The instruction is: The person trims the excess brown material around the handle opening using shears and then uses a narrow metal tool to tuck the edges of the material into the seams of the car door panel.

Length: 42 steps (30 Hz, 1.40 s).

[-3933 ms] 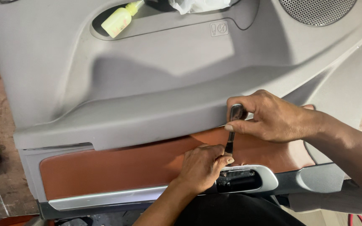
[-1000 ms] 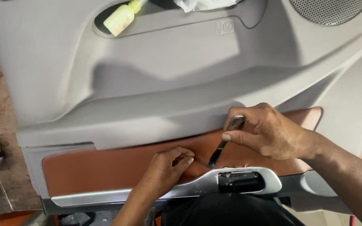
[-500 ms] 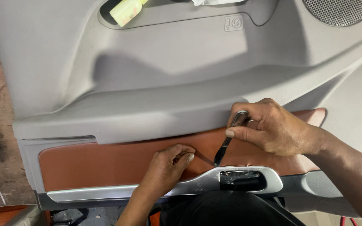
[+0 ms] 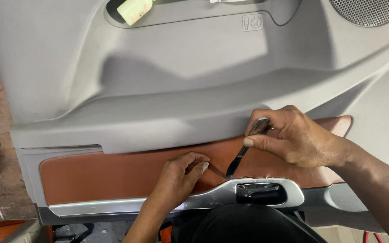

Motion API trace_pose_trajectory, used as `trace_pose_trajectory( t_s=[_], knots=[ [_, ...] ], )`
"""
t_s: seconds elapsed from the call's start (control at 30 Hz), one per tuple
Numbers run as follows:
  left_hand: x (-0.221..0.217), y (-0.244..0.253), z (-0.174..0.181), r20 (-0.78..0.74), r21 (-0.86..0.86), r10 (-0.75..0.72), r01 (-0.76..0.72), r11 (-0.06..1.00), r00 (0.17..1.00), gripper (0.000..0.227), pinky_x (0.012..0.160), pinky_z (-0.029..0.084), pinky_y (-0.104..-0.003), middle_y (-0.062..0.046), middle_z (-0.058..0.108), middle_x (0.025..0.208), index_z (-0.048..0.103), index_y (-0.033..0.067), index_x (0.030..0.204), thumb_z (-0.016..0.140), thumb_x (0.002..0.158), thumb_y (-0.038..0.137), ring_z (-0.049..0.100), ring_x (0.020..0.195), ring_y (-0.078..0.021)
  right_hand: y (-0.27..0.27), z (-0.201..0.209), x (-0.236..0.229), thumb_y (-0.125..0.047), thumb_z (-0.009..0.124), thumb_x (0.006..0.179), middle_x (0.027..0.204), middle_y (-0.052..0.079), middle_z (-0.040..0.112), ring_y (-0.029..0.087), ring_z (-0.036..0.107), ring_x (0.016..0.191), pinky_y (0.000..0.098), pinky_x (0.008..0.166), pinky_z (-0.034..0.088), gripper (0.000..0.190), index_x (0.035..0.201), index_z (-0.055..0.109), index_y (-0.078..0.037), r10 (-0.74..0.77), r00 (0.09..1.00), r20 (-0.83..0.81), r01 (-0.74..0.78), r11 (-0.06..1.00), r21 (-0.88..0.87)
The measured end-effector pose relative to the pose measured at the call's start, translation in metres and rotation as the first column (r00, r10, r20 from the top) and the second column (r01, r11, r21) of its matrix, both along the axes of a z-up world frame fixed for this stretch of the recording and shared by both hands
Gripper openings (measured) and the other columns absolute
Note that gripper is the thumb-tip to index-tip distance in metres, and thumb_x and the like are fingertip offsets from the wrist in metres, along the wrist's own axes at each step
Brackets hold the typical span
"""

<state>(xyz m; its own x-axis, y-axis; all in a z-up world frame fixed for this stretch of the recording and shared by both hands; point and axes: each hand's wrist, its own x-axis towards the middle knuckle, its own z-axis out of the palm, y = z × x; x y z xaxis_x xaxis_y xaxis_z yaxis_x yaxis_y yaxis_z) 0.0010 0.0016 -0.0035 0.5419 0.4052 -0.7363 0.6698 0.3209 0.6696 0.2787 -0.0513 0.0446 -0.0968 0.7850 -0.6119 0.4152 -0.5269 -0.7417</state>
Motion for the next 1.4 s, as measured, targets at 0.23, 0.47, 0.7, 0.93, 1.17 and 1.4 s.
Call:
trace_pose_trajectory(
  t_s=[0.23, 0.47, 0.7, 0.93, 1.17, 1.4],
  knots=[
    [0.002, 0.002, 0.005, -0.050, -0.016, -0.021, 0.021, 1.000, 0.999, 0.026, 0.082, 0.061, -0.032, -0.010, 0.081, 0.098, 0.075, 0.0065, 0.113, 0.066, 0.093, 0.021, 0.078, 0.092, -0.0200, 0.006, 0.006, 0.008, -0.030, 0.073, 0.090, 0.046, 0.006, 0.058, 0.014, 0.039, 0.041, 0.0338, 0.043, 0.031, 0.022, 0.084, 0.068, -0.010, 0.054, 0.998, 0.033, -0.048, 0.987, -0.154],
    [0.005, 0.000, 0.007, -0.011, 0.086, -0.128, 0.128, 0.988, 0.992, 0.024, 0.082, 0.060, -0.034, -0.006, 0.079, 0.105, 0.075, 0.0088, 0.110, 0.066, 0.093, 0.023, 0.078, 0.094, -0.0207, -0.007, -0.006, 0.029, -0.024, 0.069, 0.088, 0.053, 0.001, 0.058, 0.009, 0.046, 0.048, 0.0305, 0.044, 0.039, 0.019, 0.078, 0.069, -0.007, -0.096, 0.994, -0.056, 0.094, 0.995, -0.038],
    [0.031, -0.016, 0.001, 0.054, 0.438, -0.501, 0.431, 0.789, 0.864, 0.018, 0.076, 0.055, -0.047, -0.010, 0.074, 0.096, 0.072, 0.0072, 0.093, 0.068, 0.091, 0.025, 0.071, 0.090, -0.0327, -0.016, -0.014, 0.035, -0.022, 0.070, 0.090, 0.060, -0.001, 0.067, 0.008, 0.057, 0.056, 0.0254, 0.051, 0.049, 0.017, 0.082, 0.071, -0.008, -0.137, 0.985, -0.109, 0.140, 0.990, 0.026],
    [0.060, -0.002, -0.002, -0.034, 0.260, -0.688, 0.671, 0.694, 0.725, 0.029, 0.079, 0.052, -0.051, -0.010, 0.074, 0.091, 0.069, 0.0064, 0.089, 0.071, 0.087, 0.035, 0.070, 0.092, -0.0336, -0.017, -0.012, 0.035, -0.021, 0.070, 0.089, 0.063, 0.001, 0.071, 0.008, 0.062, 0.058, 0.0264, 0.052, 0.050, 0.016, 0.081, 0.070, -0.008, -0.171, 0.981, -0.092, 0.175, 0.984, 0.028],
    [0.069, -0.002, -0.008, -0.068, 0.253, -0.757, 0.745, 0.617, 0.650, 0.023, 0.080, 0.053, -0.050, -0.013, 0.074, 0.086, 0.069, 0.0062, 0.098, 0.068, 0.089, 0.027, 0.071, 0.088, -0.0334, -0.022, -0.016, 0.036, -0.020, 0.070, 0.089, 0.064, 0.002, 0.073, 0.008, 0.065, 0.058, 0.0251, 0.051, 0.053, 0.014, 0.083, 0.070, -0.008, -0.200, 0.968, -0.153, 0.212, 0.975, 0.060],
    [0.064, -0.011, -0.011, -0.029, 0.513, -0.805, 0.700, 0.497, 0.593, 0.015, 0.071, 0.055, -0.048, -0.013, 0.071, 0.085, 0.067, 0.0033, 0.098, 0.060, 0.090, 0.014, 0.070, 0.079, -0.0345, -0.033, -0.023, 0.043, -0.018, 0.071, 0.092, 0.064, 0.005, 0.073, 0.010, 0.062, 0.056, 0.0270, 0.050, 0.049, 0.013, 0.085, 0.071, -0.006, -0.212, 0.958, -0.195, 0.221, 0.975, 0.026]
  ],
)
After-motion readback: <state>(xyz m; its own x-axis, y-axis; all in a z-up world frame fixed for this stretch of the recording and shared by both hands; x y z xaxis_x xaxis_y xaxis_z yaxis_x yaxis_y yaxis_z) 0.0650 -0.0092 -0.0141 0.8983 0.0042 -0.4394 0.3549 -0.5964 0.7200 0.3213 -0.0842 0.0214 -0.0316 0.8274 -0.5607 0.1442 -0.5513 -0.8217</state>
